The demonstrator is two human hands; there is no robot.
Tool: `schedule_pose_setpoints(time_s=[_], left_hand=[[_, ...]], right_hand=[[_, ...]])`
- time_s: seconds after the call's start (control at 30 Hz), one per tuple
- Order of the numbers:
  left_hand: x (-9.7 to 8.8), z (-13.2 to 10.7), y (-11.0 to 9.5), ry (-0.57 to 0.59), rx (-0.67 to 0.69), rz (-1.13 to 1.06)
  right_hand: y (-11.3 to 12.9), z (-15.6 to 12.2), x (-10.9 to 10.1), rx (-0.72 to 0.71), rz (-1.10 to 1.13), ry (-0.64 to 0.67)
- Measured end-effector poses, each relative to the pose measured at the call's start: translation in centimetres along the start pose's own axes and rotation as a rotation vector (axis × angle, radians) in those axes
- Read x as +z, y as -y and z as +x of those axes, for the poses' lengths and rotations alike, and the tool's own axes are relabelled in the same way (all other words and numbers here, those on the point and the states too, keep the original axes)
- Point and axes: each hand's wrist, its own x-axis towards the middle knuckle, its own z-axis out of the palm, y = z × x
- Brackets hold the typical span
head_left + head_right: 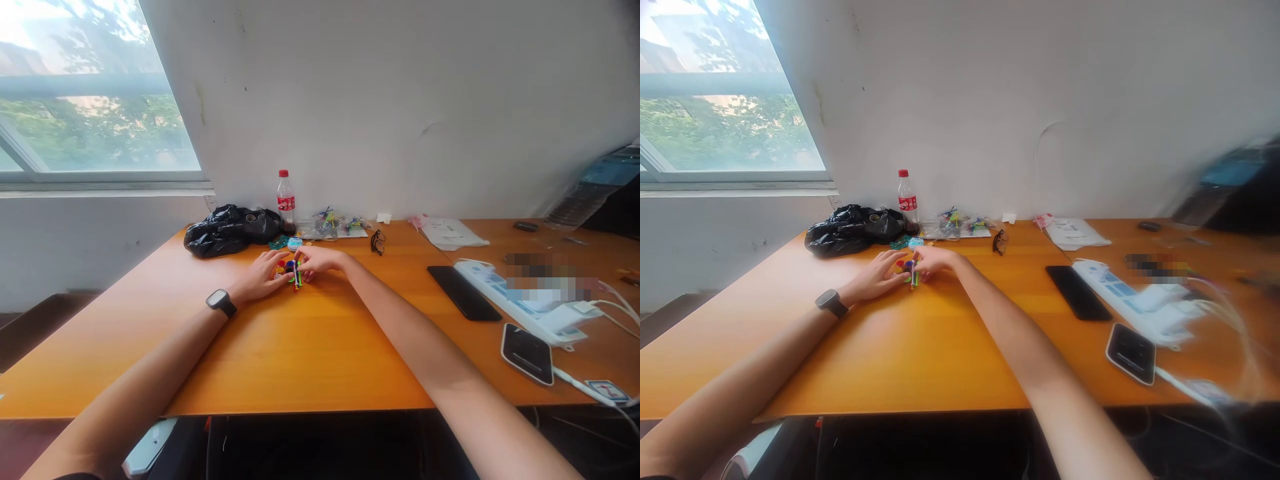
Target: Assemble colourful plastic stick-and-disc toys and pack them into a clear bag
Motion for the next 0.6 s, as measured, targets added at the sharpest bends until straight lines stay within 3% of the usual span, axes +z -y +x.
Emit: schedule_pose_setpoints(time_s=[0.17,0.37,0.5,0.6], left_hand=[[0.8,0.2,-0.6,0.109,0.086,-0.013],[0.8,0.2,0.0,0.133,0.072,-0.043],[0.7,0.1,-0.1,0.131,0.075,-0.052],[0.8,0.0,-0.4,0.115,0.082,-0.023]], right_hand=[[-0.1,-0.4,-0.6,-0.011,0.015,0.019],[-0.1,-0.7,0.0,-0.062,0.147,0.025],[0.0,-1.1,-0.7,-0.082,0.168,0.062],[-0.5,-1.3,-2.3,-0.028,0.165,-0.141]])
